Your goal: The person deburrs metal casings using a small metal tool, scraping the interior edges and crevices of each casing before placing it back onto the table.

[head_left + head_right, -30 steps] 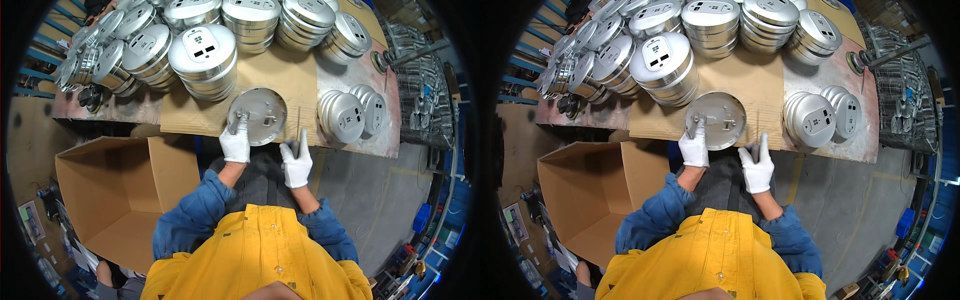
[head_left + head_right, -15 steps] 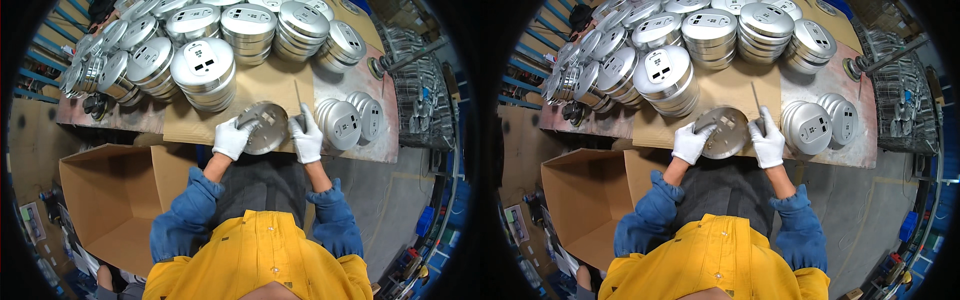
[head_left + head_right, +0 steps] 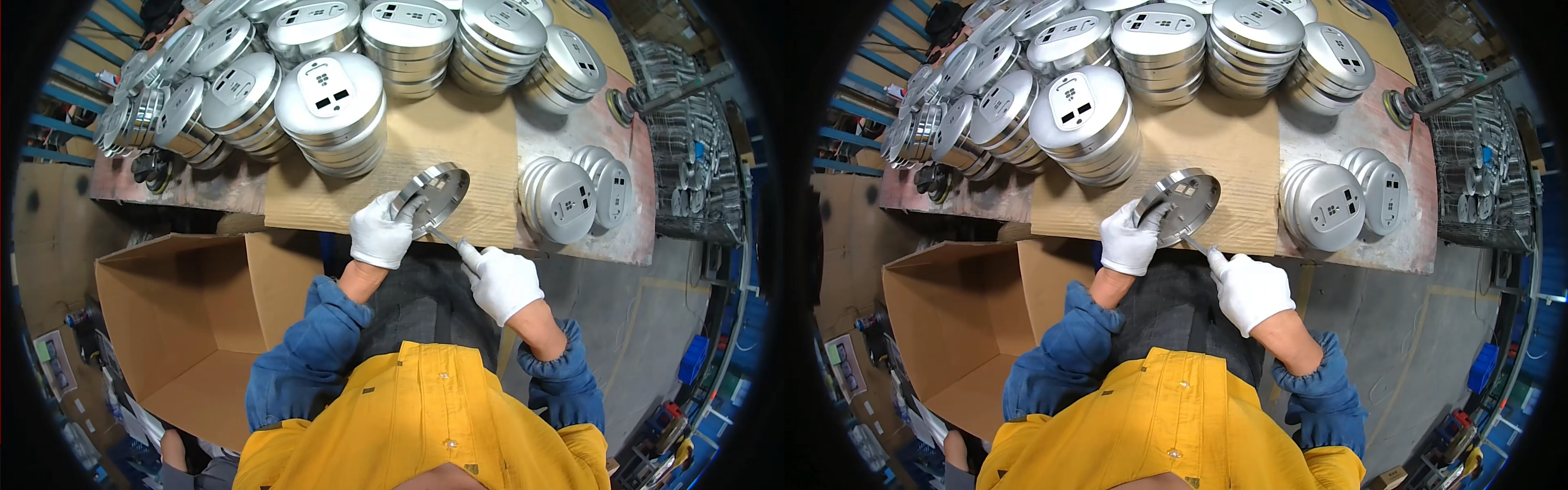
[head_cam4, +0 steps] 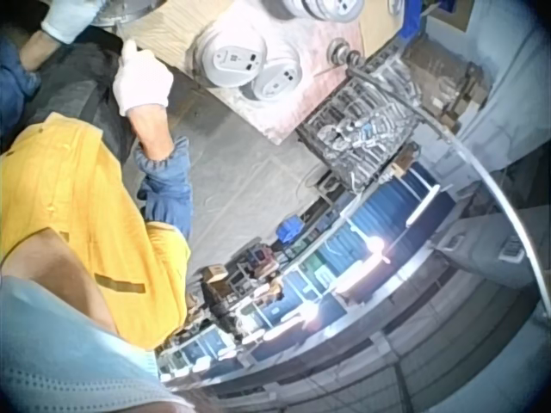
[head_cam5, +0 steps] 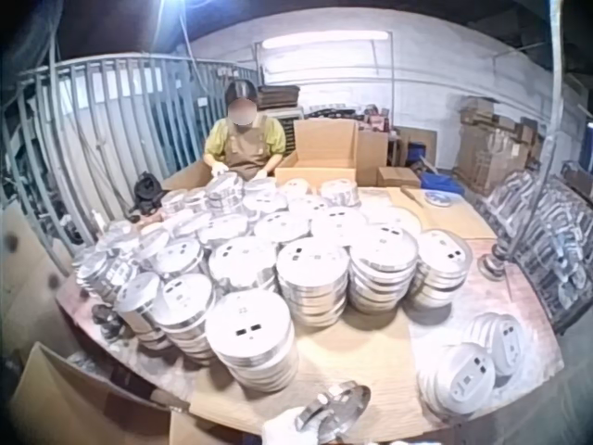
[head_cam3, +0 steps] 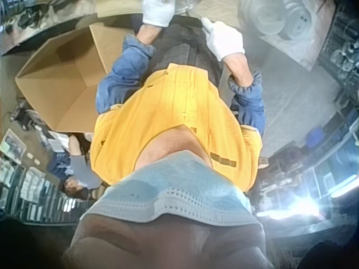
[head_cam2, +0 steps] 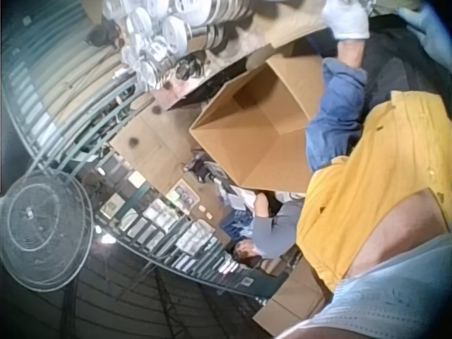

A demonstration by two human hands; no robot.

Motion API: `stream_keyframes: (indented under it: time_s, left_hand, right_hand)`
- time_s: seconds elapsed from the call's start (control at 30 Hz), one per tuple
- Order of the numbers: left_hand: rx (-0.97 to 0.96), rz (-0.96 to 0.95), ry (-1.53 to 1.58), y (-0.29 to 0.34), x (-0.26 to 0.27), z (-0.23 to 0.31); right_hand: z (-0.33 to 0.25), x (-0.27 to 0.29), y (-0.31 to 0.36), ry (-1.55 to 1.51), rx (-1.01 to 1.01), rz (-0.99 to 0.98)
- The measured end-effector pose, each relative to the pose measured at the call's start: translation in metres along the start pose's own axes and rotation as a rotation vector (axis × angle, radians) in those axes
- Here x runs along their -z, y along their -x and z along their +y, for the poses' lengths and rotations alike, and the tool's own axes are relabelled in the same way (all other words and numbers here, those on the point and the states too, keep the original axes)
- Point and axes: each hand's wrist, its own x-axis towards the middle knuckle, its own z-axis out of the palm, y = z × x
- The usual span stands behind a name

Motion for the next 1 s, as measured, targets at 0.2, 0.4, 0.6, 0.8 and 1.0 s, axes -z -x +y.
stream_keyframes:
  time_s: [0.2, 0.4, 0.6, 0.8, 1.0]
  left_hand:
    - [-0.011, 0.02, -0.007, 0.002, 0.002, 0.003]
    - [-0.063, 0.013, -0.075, 0.006, 0.001, 0.0]
    - [-0.008, 0.058, 0.04, 0.008, -0.001, -0.005]
    - [0.12, 0.062, 0.195, 0.005, -0.004, -0.004]
    - [0.203, 0.1, 0.353, 0.003, -0.004, -0.002]
  right_hand:
    - [-0.004, 0.002, -0.007, 0.03, 0.024, -0.012]
    - [-0.006, 0.013, -0.016, 0.031, 0.075, -0.07]
    - [-0.012, 0.022, -0.025, 0.029, 0.104, -0.152]
    - [-0.01, -0.018, -0.004, 0.056, 0.102, 0.038]
    - [-0.005, -0.092, 0.005, 0.041, 0.0, 0.224]
